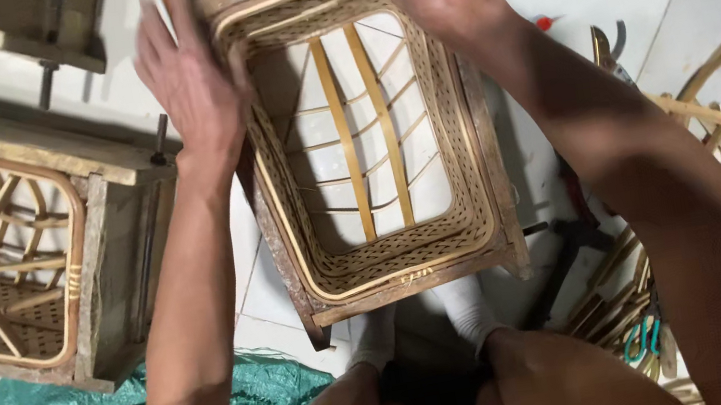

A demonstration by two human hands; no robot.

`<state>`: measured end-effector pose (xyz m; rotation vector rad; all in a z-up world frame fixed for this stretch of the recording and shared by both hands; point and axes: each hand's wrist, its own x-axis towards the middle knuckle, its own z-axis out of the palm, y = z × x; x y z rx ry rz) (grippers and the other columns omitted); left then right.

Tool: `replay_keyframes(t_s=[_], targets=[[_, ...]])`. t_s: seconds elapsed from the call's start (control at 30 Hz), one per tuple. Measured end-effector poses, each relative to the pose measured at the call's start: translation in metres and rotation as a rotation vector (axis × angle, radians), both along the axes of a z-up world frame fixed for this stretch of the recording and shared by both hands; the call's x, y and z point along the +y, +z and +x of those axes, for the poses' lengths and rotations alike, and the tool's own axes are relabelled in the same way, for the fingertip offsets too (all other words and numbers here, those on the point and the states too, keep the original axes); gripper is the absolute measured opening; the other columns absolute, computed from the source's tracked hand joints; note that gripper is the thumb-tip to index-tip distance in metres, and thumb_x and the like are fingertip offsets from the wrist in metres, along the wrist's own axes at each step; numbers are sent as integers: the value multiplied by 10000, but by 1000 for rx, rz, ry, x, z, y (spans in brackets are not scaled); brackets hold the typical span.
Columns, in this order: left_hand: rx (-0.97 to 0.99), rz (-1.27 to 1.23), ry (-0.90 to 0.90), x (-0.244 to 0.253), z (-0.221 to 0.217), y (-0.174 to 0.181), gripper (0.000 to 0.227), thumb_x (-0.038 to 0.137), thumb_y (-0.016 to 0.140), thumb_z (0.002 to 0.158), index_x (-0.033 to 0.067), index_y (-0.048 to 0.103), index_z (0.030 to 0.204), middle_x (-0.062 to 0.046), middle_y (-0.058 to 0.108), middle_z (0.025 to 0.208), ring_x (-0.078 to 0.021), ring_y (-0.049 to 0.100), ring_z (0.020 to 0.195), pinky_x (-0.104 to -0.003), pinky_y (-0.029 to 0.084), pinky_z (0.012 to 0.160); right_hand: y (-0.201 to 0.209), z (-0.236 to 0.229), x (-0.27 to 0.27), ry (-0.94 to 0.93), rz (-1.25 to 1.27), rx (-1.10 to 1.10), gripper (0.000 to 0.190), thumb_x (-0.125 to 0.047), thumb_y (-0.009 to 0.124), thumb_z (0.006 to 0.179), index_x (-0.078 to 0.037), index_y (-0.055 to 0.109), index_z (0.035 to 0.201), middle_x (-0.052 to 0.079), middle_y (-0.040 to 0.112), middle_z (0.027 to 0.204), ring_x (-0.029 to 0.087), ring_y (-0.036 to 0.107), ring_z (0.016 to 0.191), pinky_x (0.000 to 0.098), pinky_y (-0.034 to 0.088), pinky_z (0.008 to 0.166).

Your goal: The person applies glue to the edges of a rectangular basket frame and inserts thin wooden strips into the woven structure. They use a hammer and pliers to secure the strips and adjust the frame, working on the basket while sitting on the floor.

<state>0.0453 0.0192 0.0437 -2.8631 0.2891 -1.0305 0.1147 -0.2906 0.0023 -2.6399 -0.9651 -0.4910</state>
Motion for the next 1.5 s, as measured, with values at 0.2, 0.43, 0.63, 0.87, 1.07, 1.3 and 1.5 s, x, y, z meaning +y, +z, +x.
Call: replay_keyframes(t_s=[0.2,0.43,0.63,0.87,1.07,1.3,1.5], targets=[[388,-260,-498,-36,40,-36,416,-4,809,870,61,748,1277,-65,653,1071,-227,542,976,-343,577,898,14,2,10,37,105,-33,66,-137,812,932,-90,790,892,43,739,864,176,692,769,348,550,675],[382,-243,-457,-38,43,-45,313,-24,784,943,55,779,1246,-58,652,1052,-235,528,960,-339,566,880,-17,3,3,-26,182,87,136,35,733,1024,-68,787,953,75,716,886,182,695,767,301,565,662],[374,-282,-638,-33,39,-15,377,-44,747,722,-11,759,1098,-155,641,999,-343,587,999,-496,502,932,31,-30,-14,51,453,121,386,-66,801,935,2,666,1290,197,669,1267,353,627,1185,433,512,1017],[482,-186,-578,-11,35,-34,275,-8,679,929,35,722,1197,-115,568,999,-283,528,1014,-398,441,902,152,-193,-248,-401,498,186,156,16,608,1077,72,688,1200,168,735,1101,254,724,1013,371,573,915],[466,-135,-474,-1,40,-60,165,113,652,1075,89,773,1184,-39,552,933,-202,507,972,-339,428,855,51,-327,-288,-1050,543,803,329,-249,621,1038,-76,668,1314,138,726,1129,239,691,1028,415,532,880],[446,-165,-507,-3,43,-52,195,42,705,994,91,764,1173,-63,539,939,-225,518,968,-355,427,846,-73,-285,-243,-1024,122,430,985,-551,844,808,152,492,1401,362,537,1371,521,510,1288,576,397,1085],[461,-254,-491,-20,34,-24,487,-38,735,685,14,750,1169,-156,614,1093,-368,581,1050,-447,490,955,-93,-243,-272,-1033,-5,796,735,-550,841,732,49,701,1134,281,692,1159,416,668,1081,495,539,923]])
